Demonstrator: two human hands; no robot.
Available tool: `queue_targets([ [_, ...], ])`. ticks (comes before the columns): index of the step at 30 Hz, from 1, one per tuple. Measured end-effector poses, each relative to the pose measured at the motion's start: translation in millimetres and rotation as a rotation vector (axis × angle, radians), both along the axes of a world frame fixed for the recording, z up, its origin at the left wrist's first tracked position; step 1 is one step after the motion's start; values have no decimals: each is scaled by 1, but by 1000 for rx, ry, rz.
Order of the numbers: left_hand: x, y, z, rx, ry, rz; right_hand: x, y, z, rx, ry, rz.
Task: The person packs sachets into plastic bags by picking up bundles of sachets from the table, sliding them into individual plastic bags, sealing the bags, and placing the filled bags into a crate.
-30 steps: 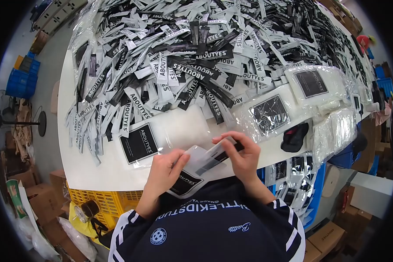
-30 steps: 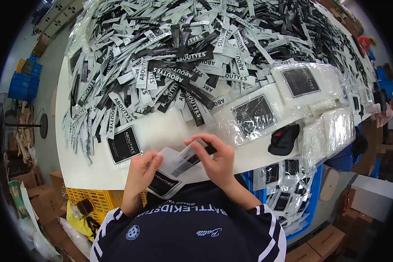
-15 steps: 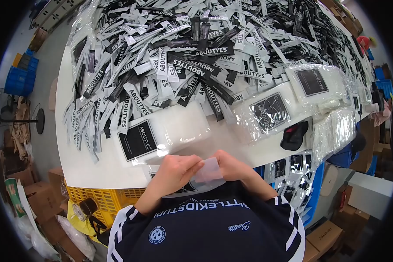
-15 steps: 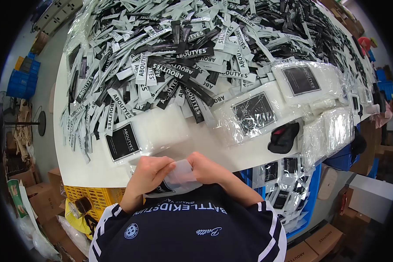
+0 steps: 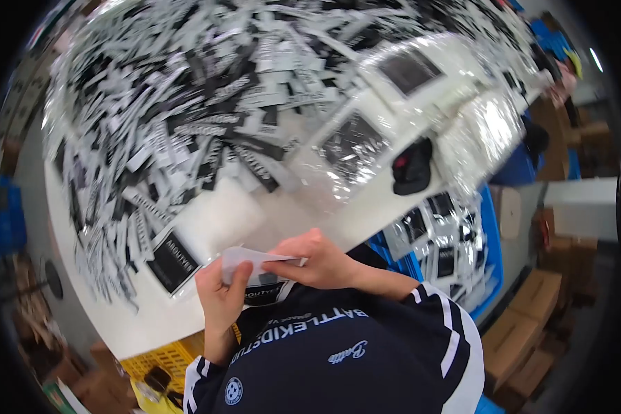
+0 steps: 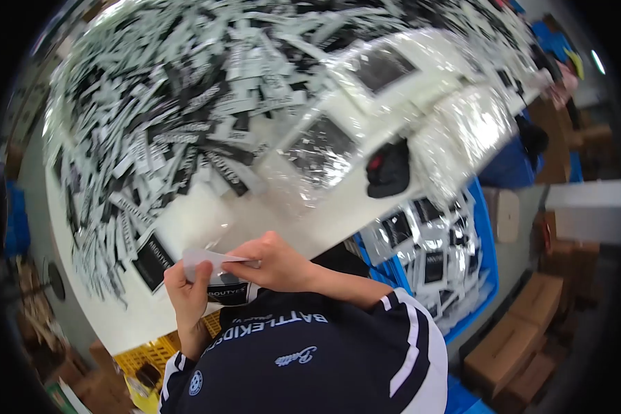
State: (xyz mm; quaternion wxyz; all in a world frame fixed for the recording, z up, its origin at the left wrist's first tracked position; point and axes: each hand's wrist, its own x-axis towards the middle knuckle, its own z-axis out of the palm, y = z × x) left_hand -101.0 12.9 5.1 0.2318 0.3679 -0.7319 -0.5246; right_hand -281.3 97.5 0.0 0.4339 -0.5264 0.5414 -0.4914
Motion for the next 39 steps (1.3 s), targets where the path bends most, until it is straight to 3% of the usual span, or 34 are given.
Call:
queue_targets([
  [3, -15, 7, -6, 74, 7, -24, -19, 19, -4, 35, -16, -20],
  [7, -38, 13, -10, 43, -191, -376, -37, 66, -11, 142, 44, -117],
  [8, -46, 16, -10, 42, -95, -324, -43, 82, -11, 183, 58, -157],
  [10, -58, 18, -11, 44, 99, -221, -67, 128, -24, 311, -5, -431],
  [11, -55, 12, -14, 19, 126, -156, -88, 158, -31, 474, -166, -568],
  [12, -50, 6, -16, 35, 98, -156, -109, 196, -48, 552, -157, -716],
  [13, -46, 0, -18, 51, 70, -154, -126, 229, -66, 527, -369, -917],
  [15, -41, -7, -23, 45, -9, -182, -166, 296, -112, 625, -392, -1234],
  [16, -42, -6, -23, 13, -19, -196, -184, 327, -129, 909, -90, -1280],
  [18, -43, -4, -21, -51, -46, -217, -174, 318, -142, 1078, 1254, -1361],
  [20, -44, -3, -19, -46, -43, -213, -164, 277, -124, 702, 1251, -1236],
  [21, -42, -2, -17, -43, -48, -214, -154, 254, -124, 525, 876, -1171],
  [22, -42, -1, -16, -10, 16, -222, -150, 252, -157, 491, 1017, -1006],
  [24, -41, 1, -13, 46, 143, -218, -140, 241, -191, 861, 942, -872],
  [25, -41, 2, -5, 140, 324, -248, -148, 244, -197, 895, 889, -906],
  [29, -30, 3, 38, 484, 1021, -433, -172, 281, -202, 1189, 1289, -756],
  [30, -37, 10, 43, 634, 1343, -498, -176, 285, -198, 1248, 1322, -767],
  [32, -40, 10, 72, 803, 1537, -712, -185, 290, -201, 1375, 1358, -886],
  [34, -35, 11, 100, 1078, 1535, -784, -195, 297, -205, 1366, 1351, -944],
  [36, -31, 18, 116, 1273, 1620, -803, -207, 292, -202, 1385, 1435, -802],
  [37, -30, 26, 118, 1325, 1714, -805, -197, 268, -175, 1160, 1333, -817],
  [38, -45, 50, 116, 1198, 1903, -730, -203, 269, -179, 909, 1177, -824],
  [39, -51, 53, 117, 1113, 2017, -707, -188, 244, -161, 806, 805, -832],
])
